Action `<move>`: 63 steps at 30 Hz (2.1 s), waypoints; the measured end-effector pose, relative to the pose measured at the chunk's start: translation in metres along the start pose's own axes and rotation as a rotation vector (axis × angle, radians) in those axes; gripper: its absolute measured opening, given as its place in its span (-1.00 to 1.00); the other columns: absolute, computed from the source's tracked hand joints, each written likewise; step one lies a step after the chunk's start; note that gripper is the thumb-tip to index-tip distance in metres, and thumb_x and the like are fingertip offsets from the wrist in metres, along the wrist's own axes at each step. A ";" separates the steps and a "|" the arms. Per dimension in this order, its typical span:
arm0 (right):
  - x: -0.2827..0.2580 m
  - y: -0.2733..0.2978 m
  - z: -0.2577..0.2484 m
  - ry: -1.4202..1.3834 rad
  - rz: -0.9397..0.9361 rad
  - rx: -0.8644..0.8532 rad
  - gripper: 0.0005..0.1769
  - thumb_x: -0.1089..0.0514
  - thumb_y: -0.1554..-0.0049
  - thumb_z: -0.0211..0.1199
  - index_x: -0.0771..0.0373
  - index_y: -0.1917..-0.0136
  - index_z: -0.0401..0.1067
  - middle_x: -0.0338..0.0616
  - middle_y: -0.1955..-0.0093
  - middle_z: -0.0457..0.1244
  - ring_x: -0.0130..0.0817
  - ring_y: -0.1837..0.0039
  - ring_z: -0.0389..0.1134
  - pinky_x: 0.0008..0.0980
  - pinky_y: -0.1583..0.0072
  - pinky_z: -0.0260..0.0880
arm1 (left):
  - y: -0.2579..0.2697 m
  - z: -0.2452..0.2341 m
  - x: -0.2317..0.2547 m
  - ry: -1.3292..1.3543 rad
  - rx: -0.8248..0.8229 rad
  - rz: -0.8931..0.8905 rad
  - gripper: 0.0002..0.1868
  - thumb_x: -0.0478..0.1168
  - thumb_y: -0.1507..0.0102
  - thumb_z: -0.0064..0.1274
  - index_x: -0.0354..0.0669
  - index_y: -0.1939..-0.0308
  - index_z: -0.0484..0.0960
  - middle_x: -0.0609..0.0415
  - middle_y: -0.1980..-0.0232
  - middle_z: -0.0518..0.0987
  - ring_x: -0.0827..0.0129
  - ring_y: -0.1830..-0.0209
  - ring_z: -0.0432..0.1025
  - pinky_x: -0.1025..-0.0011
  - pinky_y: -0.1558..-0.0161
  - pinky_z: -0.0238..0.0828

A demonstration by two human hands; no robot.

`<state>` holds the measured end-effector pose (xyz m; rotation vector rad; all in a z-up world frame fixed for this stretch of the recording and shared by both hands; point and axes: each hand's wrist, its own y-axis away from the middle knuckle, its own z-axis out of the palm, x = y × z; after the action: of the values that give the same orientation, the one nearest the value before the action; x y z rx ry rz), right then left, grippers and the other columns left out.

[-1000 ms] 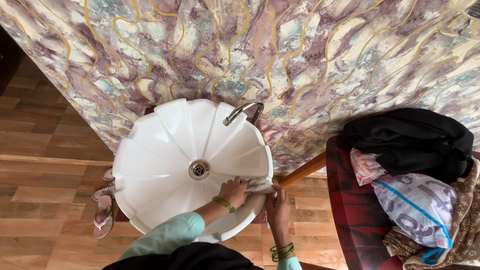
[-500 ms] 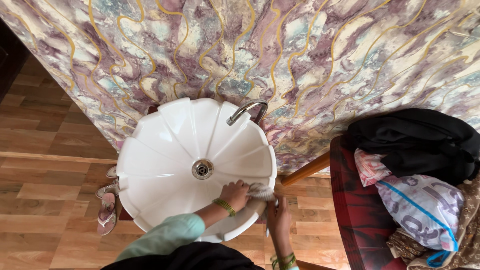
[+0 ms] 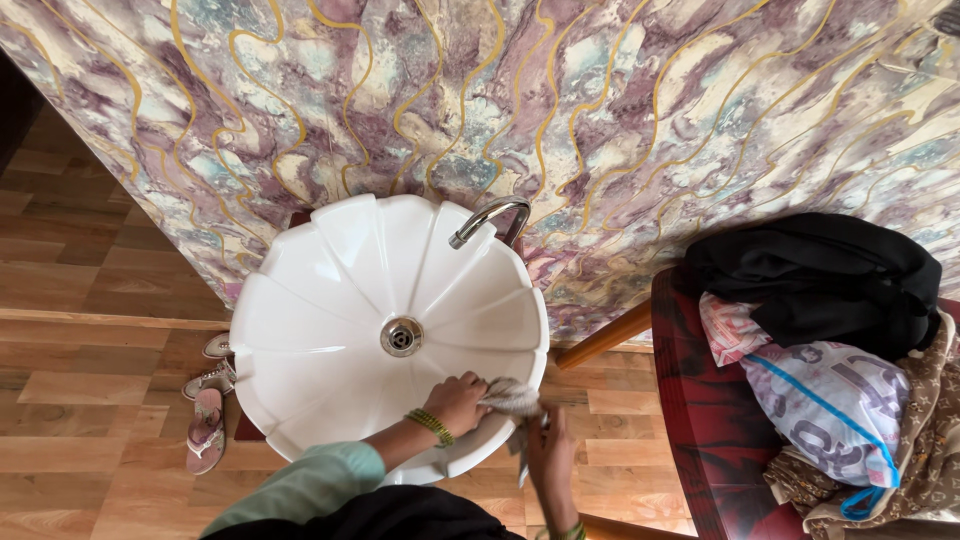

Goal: The person wipes the interior and exterior surfaces of a white flower-shaped pedestal sink using a cloth.

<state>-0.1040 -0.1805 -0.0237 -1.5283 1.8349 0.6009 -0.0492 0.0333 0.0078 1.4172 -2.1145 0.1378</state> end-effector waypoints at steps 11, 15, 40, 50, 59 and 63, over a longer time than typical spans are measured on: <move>-0.031 -0.028 -0.015 0.049 -0.021 0.065 -0.72 0.17 -0.25 0.10 0.26 -0.22 0.38 0.12 0.14 0.39 -0.13 0.29 0.41 -0.17 0.28 0.37 | -0.044 0.004 0.001 -0.047 0.121 -0.014 -0.63 -0.04 -0.27 0.10 -0.08 -0.10 0.58 -0.03 -0.18 0.49 0.02 -0.08 0.46 -0.01 -0.09 0.41; -0.052 -0.042 -0.026 0.009 -0.205 0.160 -0.71 0.25 -0.18 0.15 0.28 -0.18 0.41 0.14 0.05 0.33 0.01 0.19 0.37 -0.08 0.15 0.36 | -0.055 0.005 0.002 -0.031 0.220 -0.024 -0.69 -0.09 -0.26 0.09 -0.07 -0.06 0.61 -0.04 -0.13 0.51 -0.01 -0.10 0.46 -0.06 -0.09 0.38; -0.050 -0.036 -0.022 0.071 -0.153 0.156 -0.77 0.20 -0.21 0.16 0.29 -0.13 0.41 0.11 0.06 0.35 -0.08 0.23 0.41 -0.13 0.20 0.38 | -0.048 0.002 0.003 -0.059 0.195 -0.026 -0.66 -0.09 -0.29 0.08 -0.09 -0.11 0.59 -0.05 -0.15 0.50 0.00 -0.08 0.47 0.00 -0.06 0.44; -0.036 0.028 -0.018 -0.112 0.246 -0.119 -0.73 0.15 -0.27 0.08 0.24 -0.21 0.37 0.08 0.17 0.47 -0.28 0.25 0.49 -0.29 0.28 0.41 | 0.006 0.005 -0.011 0.046 -0.018 0.049 -0.58 0.02 -0.31 0.07 -0.13 -0.15 0.54 -0.09 -0.22 0.47 -0.01 -0.08 0.49 0.10 -0.12 0.47; -0.056 0.056 0.000 -0.126 0.238 0.017 -0.67 0.12 -0.24 0.17 0.26 -0.24 0.38 0.10 0.31 0.42 -0.28 0.32 0.40 -0.28 0.28 0.33 | 0.032 0.005 -0.021 0.026 -0.084 0.070 -0.52 0.04 -0.34 0.01 -0.16 -0.22 0.49 -0.09 -0.23 0.45 0.04 -0.10 0.48 0.13 -0.14 0.44; -0.052 0.041 0.003 -0.103 0.269 0.057 -0.68 0.09 -0.24 0.14 0.26 -0.22 0.38 -0.02 0.17 0.40 -0.31 0.24 0.48 -0.25 0.27 0.51 | 0.010 0.001 -0.011 -0.037 -0.040 0.051 -0.57 -0.02 -0.33 0.01 -0.17 -0.18 0.52 -0.11 -0.22 0.45 0.05 -0.04 0.49 0.09 -0.05 0.50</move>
<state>-0.1389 -0.1352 0.0097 -1.1999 1.9751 0.7303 -0.0553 0.0459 0.0033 1.3529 -2.1726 0.0894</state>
